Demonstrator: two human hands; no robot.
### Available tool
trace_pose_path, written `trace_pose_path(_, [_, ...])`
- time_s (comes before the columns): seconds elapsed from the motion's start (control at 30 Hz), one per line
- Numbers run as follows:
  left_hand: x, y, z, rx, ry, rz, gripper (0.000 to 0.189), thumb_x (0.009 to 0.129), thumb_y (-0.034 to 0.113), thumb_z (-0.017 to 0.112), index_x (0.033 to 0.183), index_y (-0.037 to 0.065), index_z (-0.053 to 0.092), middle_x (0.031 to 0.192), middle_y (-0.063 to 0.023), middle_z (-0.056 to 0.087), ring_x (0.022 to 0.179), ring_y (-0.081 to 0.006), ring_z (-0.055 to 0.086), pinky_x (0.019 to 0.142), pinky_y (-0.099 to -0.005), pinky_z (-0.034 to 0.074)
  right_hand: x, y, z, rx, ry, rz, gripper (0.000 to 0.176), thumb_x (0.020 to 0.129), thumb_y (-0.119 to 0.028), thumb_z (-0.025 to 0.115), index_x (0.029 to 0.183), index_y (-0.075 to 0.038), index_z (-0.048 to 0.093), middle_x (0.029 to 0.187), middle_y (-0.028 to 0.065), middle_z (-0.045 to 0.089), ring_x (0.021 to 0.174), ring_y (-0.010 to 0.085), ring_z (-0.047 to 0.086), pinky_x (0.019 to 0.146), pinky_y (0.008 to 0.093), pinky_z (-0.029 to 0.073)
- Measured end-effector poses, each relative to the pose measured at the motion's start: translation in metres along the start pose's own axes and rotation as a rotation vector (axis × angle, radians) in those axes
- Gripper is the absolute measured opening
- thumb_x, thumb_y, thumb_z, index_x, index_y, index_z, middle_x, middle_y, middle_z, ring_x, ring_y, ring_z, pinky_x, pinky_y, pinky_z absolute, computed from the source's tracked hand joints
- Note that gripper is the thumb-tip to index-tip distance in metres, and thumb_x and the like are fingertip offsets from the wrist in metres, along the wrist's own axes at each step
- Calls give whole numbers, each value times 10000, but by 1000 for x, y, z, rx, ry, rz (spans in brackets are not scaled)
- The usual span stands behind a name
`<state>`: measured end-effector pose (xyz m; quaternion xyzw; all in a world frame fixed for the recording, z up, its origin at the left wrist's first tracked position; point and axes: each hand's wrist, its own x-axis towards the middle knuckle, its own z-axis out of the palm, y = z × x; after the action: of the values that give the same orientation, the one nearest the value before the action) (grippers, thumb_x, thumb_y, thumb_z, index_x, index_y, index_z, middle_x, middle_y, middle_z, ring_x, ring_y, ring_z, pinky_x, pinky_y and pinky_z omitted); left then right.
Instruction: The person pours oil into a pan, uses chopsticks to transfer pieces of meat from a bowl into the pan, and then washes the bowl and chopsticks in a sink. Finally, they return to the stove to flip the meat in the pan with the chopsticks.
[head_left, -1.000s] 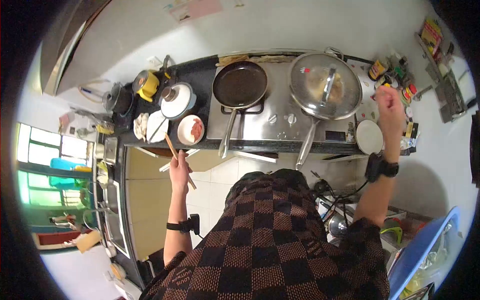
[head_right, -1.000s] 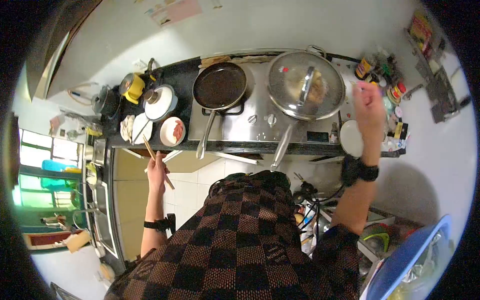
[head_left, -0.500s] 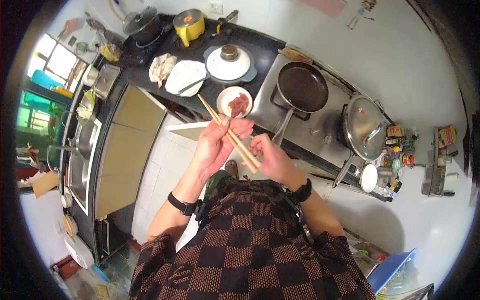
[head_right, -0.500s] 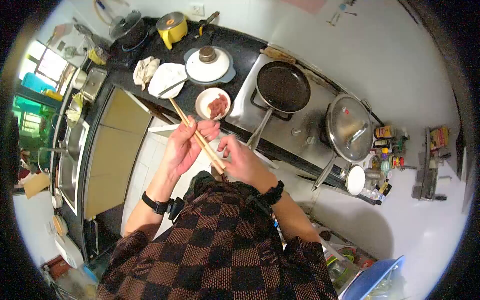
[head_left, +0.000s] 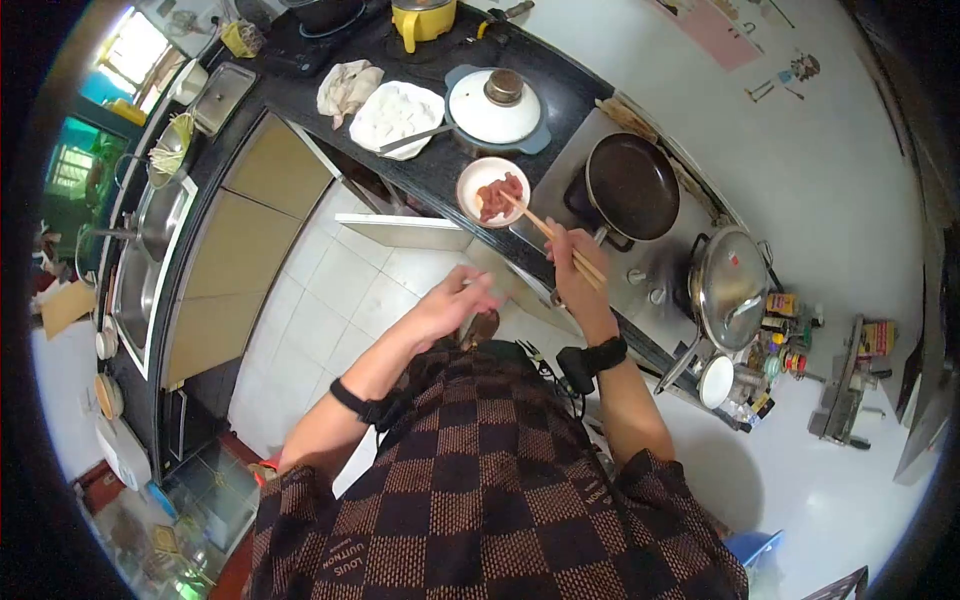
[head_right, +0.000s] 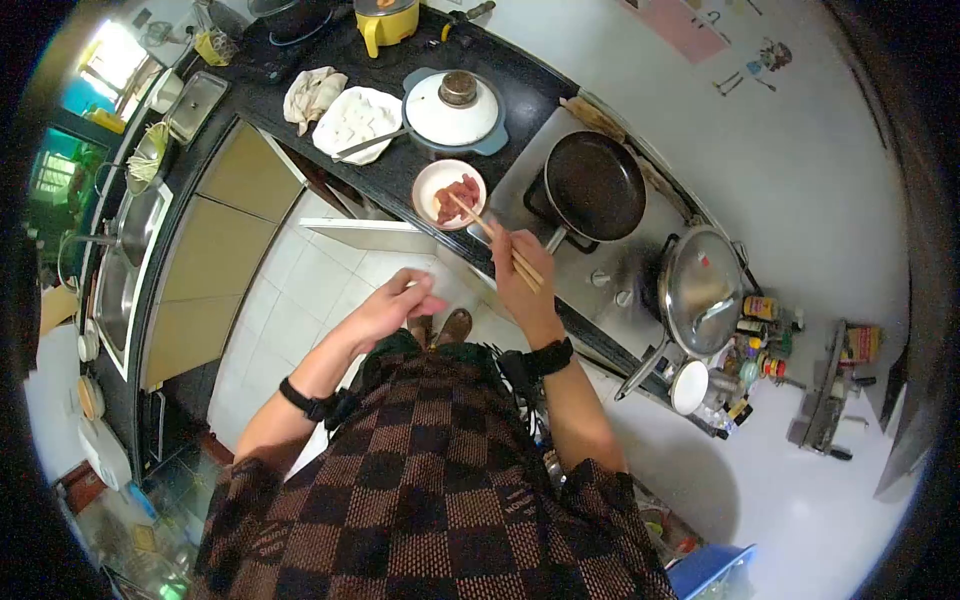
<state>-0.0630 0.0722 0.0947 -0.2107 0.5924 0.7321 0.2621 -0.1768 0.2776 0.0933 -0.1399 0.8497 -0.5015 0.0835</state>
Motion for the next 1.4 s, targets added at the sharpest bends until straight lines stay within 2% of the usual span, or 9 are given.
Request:
trace_pose_path(0.03, [-4,-7,-14,0,7,5,500,1085,404,443,1352,-17,473,1140,-148,683,1106,-201,634,1004,-337,486,11,2,1,-144,3,-168,281,1039,-220,549,1116,4,702,821,92,666,742,185,651,673,322,504])
trace_pose_path(0.17, [-27,-51,-58,-126,181,-36,364,1079,301,458,1288,11,530,1036,-117,705,963,-175,665,924,-310,520,40,33,38,-170,47,-299,219,987,-137,592,1122,-4,703,899,190,667,799,343,671,719,373,528])
trace_pose_path(0.27, [-37,-67,-85,-182,284,-41,330,1078,285,458,1228,14,572,999,-109,709,905,-156,668,876,-289,532,42,45,69,-205,2,-161,182,970,-134,610,1039,15,687,939,201,658,867,391,643,750,432,522])
trace_pose_path(0.43, [-35,-84,-116,-200,316,-119,337,1082,310,461,1168,16,602,949,-88,708,820,-141,668,807,-278,541,42,35,88,-71,-83,-176,196,979,-162,604,1047,3,684,954,199,644,898,389,639,785,438,514])
trace_pose_path(0.8, [-17,-55,-176,-143,305,-61,323,1075,297,454,1120,17,610,908,-72,686,796,-124,636,794,-259,521,38,32,92,-287,20,-132,187,970,-131,612,1068,13,683,890,190,624,858,364,640,727,419,505])
trace_pose_path(0.93, [-16,-47,-182,-105,313,-116,315,1074,286,450,1122,19,610,912,-71,685,807,-124,638,795,-256,523,31,36,96,-165,50,-88,193,979,-127,598,1080,15,682,915,190,640,848,376,631,736,419,504])
trace_pose_path(1.03, [-16,-47,-184,-122,298,-113,314,1072,285,447,1126,24,612,916,-69,684,824,-125,641,800,-259,526,28,46,94,-177,125,-25,231,1013,-151,568,1122,16,685,926,171,672,804,314,660,721,367,523])
trace_pose_path(1.2, [-9,-50,-185,-116,287,-86,317,1078,294,458,1123,20,610,914,-78,700,805,-128,655,804,-264,538,26,60,93,326,236,271,400,1073,-320,514,1192,18,691,907,89,716,766,116,663,704,265,551])
trace_pose_path(1.4, [-2,-47,-170,-121,277,-75,309,1077,279,456,1122,14,609,914,-88,700,811,-136,662,808,-265,546,20,55,83,480,198,320,463,1071,-365,510,1220,43,668,919,89,719,780,124,667,719,272,562])
